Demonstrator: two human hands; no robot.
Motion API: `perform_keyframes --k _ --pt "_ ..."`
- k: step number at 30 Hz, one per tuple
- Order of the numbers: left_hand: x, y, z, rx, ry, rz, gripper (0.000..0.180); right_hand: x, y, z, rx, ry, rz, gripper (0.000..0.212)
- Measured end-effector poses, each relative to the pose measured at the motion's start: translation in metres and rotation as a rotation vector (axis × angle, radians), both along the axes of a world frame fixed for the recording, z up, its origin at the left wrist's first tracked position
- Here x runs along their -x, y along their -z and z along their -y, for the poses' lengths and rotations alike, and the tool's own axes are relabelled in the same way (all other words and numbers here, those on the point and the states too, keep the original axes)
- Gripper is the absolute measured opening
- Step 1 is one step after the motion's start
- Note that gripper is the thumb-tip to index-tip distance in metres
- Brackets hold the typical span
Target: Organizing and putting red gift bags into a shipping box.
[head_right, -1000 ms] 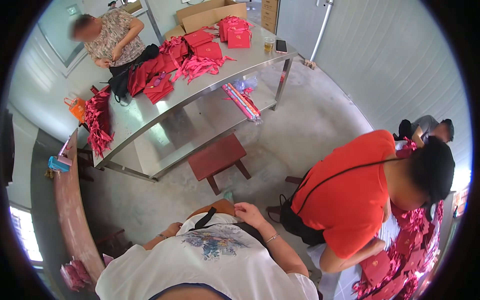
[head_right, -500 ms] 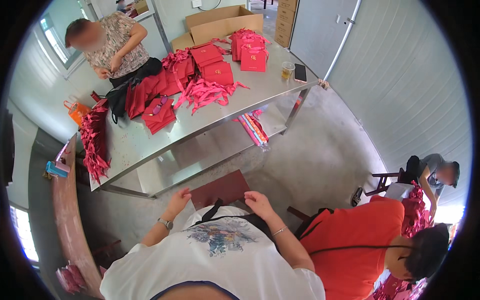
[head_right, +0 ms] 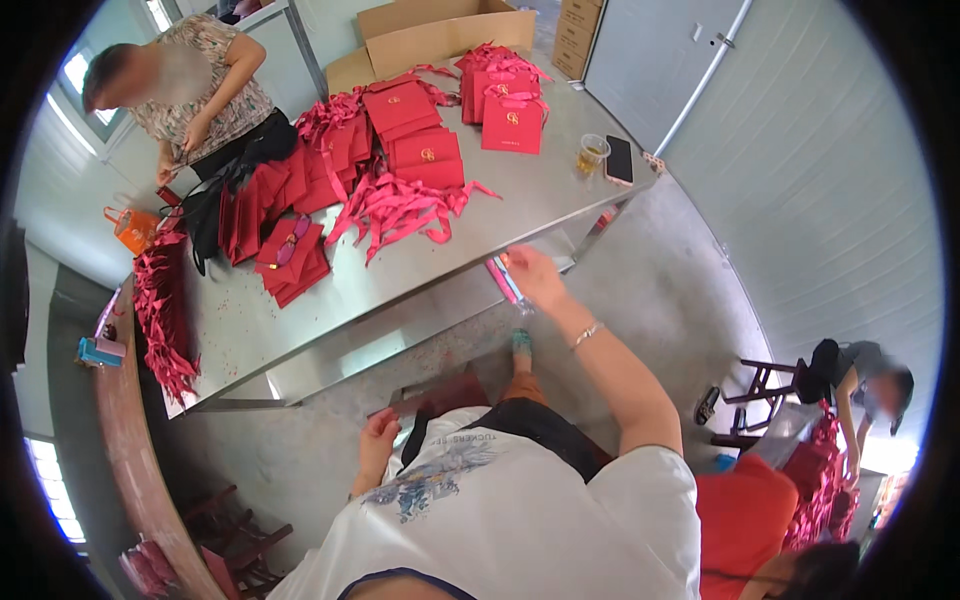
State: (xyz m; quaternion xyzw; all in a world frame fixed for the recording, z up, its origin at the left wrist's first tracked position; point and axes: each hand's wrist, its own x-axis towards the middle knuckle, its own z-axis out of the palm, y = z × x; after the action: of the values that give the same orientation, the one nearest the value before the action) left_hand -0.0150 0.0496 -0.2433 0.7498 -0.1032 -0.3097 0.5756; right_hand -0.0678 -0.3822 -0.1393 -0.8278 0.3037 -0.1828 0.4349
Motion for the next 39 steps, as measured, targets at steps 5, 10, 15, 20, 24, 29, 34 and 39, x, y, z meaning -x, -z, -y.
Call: perform_keyframes --k 5,10,15,20,24,29,34,39 --pt "-0.028 -0.058 0.097 0.065 -0.109 -0.043 0.031 -0.101 0.01 0.14 0.134 0.163 0.021 0.047" --pt "-0.065 -0.129 0.256 0.099 -0.072 0.151 0.028 -0.171 0.042 0.261 0.409 0.686 0.005 0.046" --pt "-0.101 -0.159 0.363 0.067 0.11 0.272 0.028 -0.203 0.045 0.276 -0.065 0.629 0.042 0.042" --pt "-0.139 -0.166 0.45 0.087 0.18 0.32 0.028 -0.193 0.058 0.274 -0.287 0.527 0.352 0.028" --pt "-0.203 -0.157 0.525 0.022 0.155 0.336 0.04 -0.206 0.024 0.289 -0.306 0.454 0.552 0.02" --pt "-0.306 -0.112 0.62 -0.119 0.093 0.864 0.081 -0.237 0.038 0.325 -0.046 0.398 0.372 0.031" --pt "-0.37 -0.101 0.669 0.094 0.3 0.455 0.096 -0.252 0.038 0.326 -0.077 0.482 0.468 0.067" --pt "-0.381 -0.088 0.681 0.147 0.238 0.443 0.085 -0.259 0.016 0.354 -0.44 0.251 0.525 0.062"
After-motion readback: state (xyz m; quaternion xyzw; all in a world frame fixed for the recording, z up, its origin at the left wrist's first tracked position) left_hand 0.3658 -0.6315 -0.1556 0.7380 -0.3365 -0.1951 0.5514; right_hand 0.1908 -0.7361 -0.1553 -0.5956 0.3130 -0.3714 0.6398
